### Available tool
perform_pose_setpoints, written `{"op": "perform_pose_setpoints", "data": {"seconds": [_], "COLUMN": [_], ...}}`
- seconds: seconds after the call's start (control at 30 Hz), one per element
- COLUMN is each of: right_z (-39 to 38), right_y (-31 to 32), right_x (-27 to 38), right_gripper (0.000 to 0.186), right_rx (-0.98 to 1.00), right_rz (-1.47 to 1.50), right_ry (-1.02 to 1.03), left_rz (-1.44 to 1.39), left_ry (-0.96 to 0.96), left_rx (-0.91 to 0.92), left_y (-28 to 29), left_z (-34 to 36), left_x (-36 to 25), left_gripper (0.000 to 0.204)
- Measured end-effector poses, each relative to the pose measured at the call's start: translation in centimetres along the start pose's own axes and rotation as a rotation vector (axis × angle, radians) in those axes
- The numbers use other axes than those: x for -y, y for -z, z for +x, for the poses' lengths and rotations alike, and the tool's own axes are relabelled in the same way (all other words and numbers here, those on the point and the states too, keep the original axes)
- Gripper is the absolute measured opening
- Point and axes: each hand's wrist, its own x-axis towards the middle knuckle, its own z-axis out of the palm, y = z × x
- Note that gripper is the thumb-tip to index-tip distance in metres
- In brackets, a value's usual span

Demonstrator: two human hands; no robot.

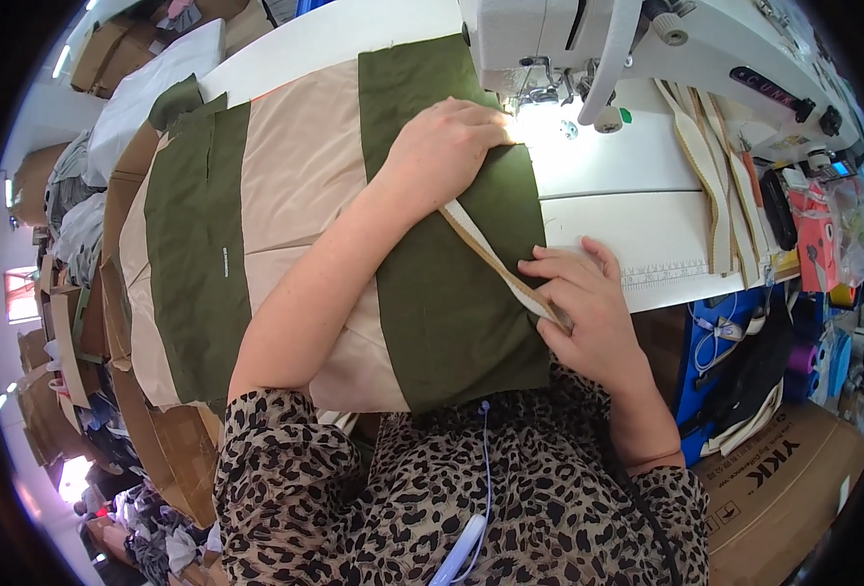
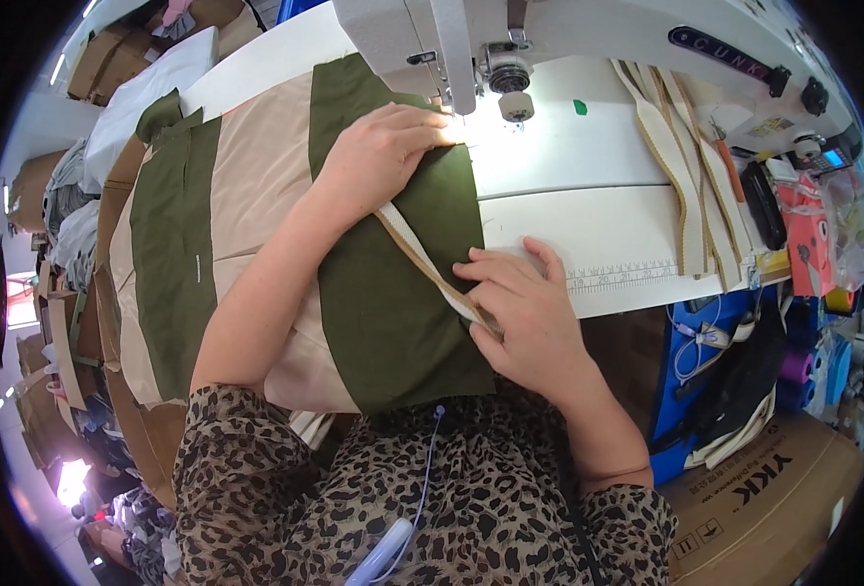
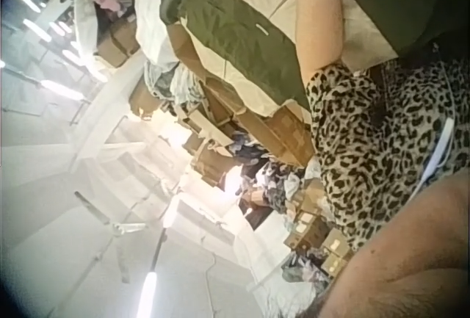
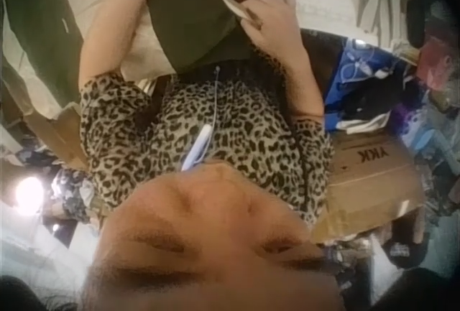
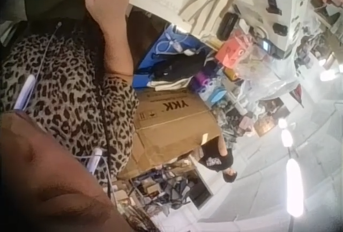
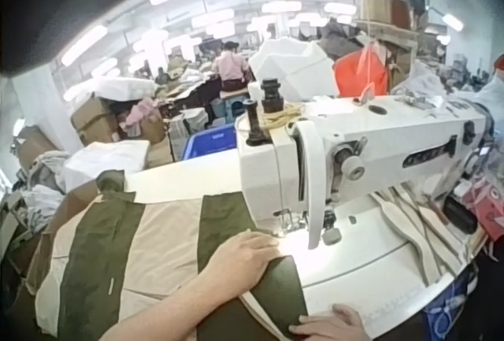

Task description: Sewing straps onto a canvas bag using a sewing machine.

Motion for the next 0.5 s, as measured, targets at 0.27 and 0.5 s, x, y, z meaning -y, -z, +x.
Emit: {"op": "perform_pose_setpoints", "data": {"seconds": [0.27, 0.5], "right_z": [2.5, 2.3], "right_y": [0.2, -0.6], "right_x": [-0.5, -1.0], "right_gripper": [0.021, 0.022], "right_rx": [-0.018, -0.088], "right_rz": [0.049, 0.073], "right_ry": [-0.037, -0.062], "left_rz": [0.037, 0.060], "left_ry": [0.063, 0.035], "left_rx": [0.009, 0.050], "left_y": [0.0, -0.1], "left_z": [1.1, 1.0], "left_x": [2.1, 2.4], "left_gripper": [0.023, 0.025]}}
